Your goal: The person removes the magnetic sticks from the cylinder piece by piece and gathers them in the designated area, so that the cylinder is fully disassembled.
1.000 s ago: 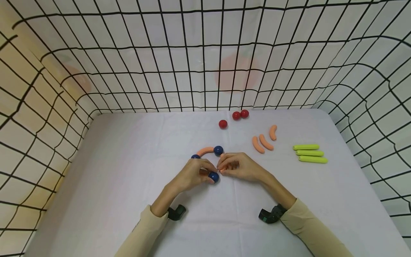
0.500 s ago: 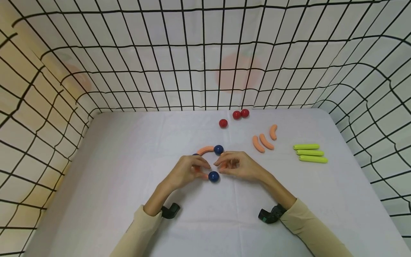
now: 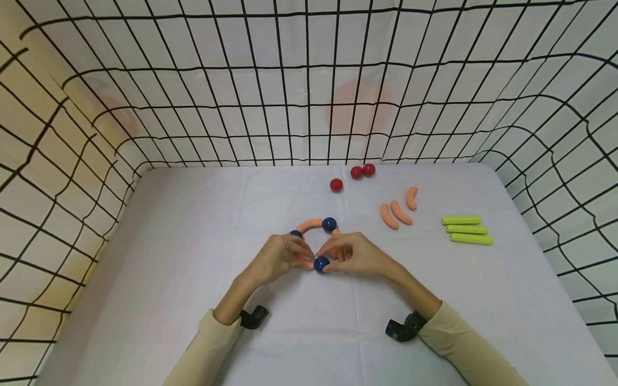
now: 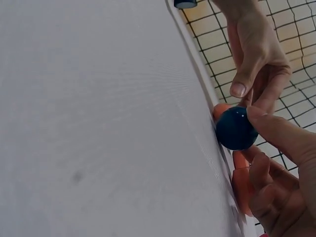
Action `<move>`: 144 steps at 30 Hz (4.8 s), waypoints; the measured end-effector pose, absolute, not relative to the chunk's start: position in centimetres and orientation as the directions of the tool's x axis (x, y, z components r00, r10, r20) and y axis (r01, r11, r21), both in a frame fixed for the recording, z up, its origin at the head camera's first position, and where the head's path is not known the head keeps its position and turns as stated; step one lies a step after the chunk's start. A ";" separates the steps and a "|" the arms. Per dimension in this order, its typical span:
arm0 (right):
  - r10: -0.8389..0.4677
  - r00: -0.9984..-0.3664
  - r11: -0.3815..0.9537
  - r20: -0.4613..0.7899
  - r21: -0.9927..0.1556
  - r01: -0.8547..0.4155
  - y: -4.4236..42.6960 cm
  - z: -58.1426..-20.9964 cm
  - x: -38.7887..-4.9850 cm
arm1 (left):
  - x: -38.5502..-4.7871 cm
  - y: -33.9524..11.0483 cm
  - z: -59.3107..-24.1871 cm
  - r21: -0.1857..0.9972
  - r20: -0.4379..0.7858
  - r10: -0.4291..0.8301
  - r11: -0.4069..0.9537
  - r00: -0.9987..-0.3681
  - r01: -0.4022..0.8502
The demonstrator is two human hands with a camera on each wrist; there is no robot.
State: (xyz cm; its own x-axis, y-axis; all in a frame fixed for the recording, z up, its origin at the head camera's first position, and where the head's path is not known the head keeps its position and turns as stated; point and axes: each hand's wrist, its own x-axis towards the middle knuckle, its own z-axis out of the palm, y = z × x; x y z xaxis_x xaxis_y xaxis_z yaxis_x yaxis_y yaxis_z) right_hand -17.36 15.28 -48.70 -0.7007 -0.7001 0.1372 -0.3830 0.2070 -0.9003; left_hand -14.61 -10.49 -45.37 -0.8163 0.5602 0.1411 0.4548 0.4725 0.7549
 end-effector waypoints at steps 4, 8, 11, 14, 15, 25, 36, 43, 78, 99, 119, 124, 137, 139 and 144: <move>-0.697 -0.708 0.229 0.110 -0.902 -0.366 15.2 -48.7 -17.2 | -14.7 -10.5 -45.6 0.748 0.137 0.573 0.476 -0.808 0.464; -0.708 -0.703 0.226 0.071 -0.920 -0.320 15.1 -48.5 -17.1 | -14.8 -10.5 -45.9 0.745 0.135 0.585 0.472 -0.799 0.471; -0.718 -0.695 0.215 0.047 -0.934 -0.285 15.1 -48.5 -17.1 | -14.9 -10.5 -46.1 0.742 0.136 0.590 0.471 -0.796 0.476; -0.726 -0.687 0.201 0.044 -0.941 -0.272 15.1 -48.6 -17.1 | -14.9 -10.5 -46.1 0.736 0.133 0.593 0.477 -0.794 0.480; -0.729 -0.683 0.196 0.047 -0.942 -0.274 15.1 -48.6 -17.1 | -14.9 -10.5 -46.2 0.735 0.134 0.595 0.477 -0.793 0.482; -0.738 -0.670 0.188 0.073 -0.932 -0.309 15.8 -48.5 -17.3 | -15.0 -10.0 -46.4 0.684 0.185 0.600 0.490 -0.779 0.541; -0.727 -0.682 0.223 0.078 -0.913 -0.341 15.9 -48.7 -17.3 | -14.9 -9.5 -46.2 0.584 0.188 0.615 0.557 -0.766 0.591; -0.747 -0.656 0.213 0.106 -0.897 -0.387 15.6 -48.9 -17.2 | -14.9 -9.5 -46.1 0.562 0.199 0.633 0.551 -0.748 0.617; -0.359 -0.933 0.534 0.013 -0.817 -0.217 17.4 -47.2 -21.3 | -14.7 -12.6 -45.0 0.660 0.020 0.654 0.559 -0.756 0.501; -0.275 -0.961 0.615 -0.014 -0.771 -0.165 14.8 -46.6 -20.5 | -14.8 -12.2 -44.3 0.763 0.049 0.594 0.497 -0.803 0.414; -0.310 -0.942 0.702 -0.132 -0.700 -0.133 13.6 -46.2 -16.1 | -17.7 -9.0 -44.9 0.638 0.089 0.445 0.662 -0.891 0.394; -0.327 -0.935 0.690 -0.137 -0.710 -0.137 13.9 -46.0 -16.2 | -17.1 -9.2 -44.6 0.606 0.081 0.447 0.688 -0.891 0.400; -0.472 -0.881 0.568 0.039 -0.751 -0.337 14.4 -46.9 -16.2 | -16.9 -8.1 -44.5 0.573 0.038 0.468 0.714 -0.883 0.403; -0.444 -0.896 0.595 0.017 -0.742 -0.309 14.2 -46.7 -16.0 | -16.9 -7.9 -44.6 0.558 0.044 0.457 0.727 -0.888 0.402; -0.367 -0.930 0.673 -0.036 -0.700 -0.238 13.9 -46.4 -15.5 | -16.7 -7.8 -44.6 0.515 0.050 0.436 0.760 -0.899 0.397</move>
State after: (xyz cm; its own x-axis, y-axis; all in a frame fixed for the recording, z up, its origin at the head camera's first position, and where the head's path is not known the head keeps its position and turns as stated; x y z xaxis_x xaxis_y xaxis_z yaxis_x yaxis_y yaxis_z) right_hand -15.46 13.85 -46.41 -0.9297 -0.3666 -0.0363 -0.2381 0.6731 -0.7002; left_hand -16.74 -7.78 -44.61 -0.8986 0.4359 0.0498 0.3972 0.7599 0.5145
